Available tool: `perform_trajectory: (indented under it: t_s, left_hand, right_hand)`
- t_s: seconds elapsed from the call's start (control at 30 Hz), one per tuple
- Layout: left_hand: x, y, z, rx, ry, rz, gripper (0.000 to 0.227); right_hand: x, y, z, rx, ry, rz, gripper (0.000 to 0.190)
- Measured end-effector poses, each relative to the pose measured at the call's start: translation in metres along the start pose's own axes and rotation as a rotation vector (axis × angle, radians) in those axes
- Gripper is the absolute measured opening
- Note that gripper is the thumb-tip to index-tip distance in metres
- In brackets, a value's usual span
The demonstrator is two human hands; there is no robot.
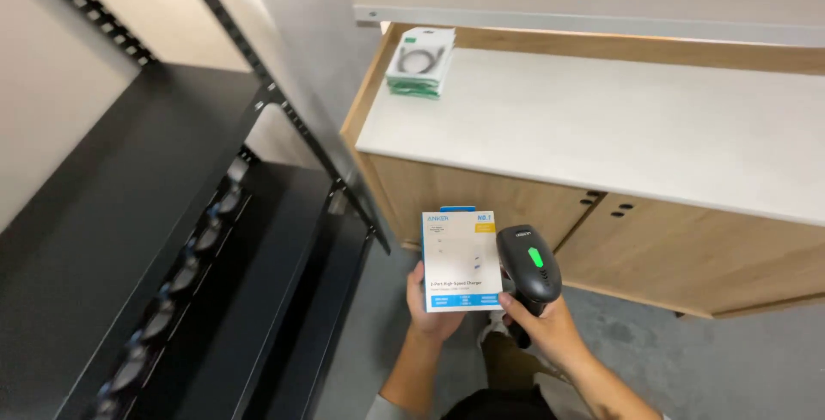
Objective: The person picks up boxed electronic items from a large container, scans the barcode on each box using a handheld scanner, and places the items onto a tabletop for sorting.
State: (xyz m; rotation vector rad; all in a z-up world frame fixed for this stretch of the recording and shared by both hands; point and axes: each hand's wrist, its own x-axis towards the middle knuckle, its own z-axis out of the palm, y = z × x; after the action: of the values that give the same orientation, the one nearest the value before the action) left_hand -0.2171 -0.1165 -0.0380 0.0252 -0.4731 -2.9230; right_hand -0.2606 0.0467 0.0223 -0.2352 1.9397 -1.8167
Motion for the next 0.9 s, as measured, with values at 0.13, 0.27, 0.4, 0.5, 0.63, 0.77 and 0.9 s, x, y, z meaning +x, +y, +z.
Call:
perform_trajectory:
  t_s: [0.13, 0.27, 0.4, 0.5, 0.63, 0.77, 0.9]
  left_hand:
    - [0.072, 0.007, -0.003, 0.254, 0.042, -0.031, 0.057]
    - [0.145, 0.025, 0.018, 0.715, 0.185, 0.150, 0.055]
    - [0.207, 0.039, 0.020, 1.006, 0.026, 0.102, 0.055]
    - [0.249, 0.046, 0.021, 1.309, 0.010, 0.093, 0.094]
    - [0.298, 0.054, 0.029, 1.641, 0.005, 0.183, 0.087]
    - [0.330, 0.066, 0.032, 1.779, 0.076, 0.096, 0.071]
    - [0.353, 0.070, 0.036, 1.710, 0.074, 0.007, 0.068]
  right_hand:
    - [0.062, -0.003, -0.018, 0.185, 0.098, 0.041, 0.039]
    - [0.133, -0.039, -0.038, 0.154, 0.250, 0.007, 0.053]
    - [0.204, -0.075, -0.056, 0.106, 0.259, 0.166, 0.044]
    - [0.258, -0.074, -0.059, 0.115, 0.274, 0.108, 0.048]
    - [0.321, -0.060, -0.059, 0.156, 0.256, 0.063, 0.040]
    - [0.374, -0.032, -0.056, 0.218, 0.263, 0.056, 0.045]
    - [0.375, -0.071, -0.045, 0.182, 0.273, 0.136, 0.051]
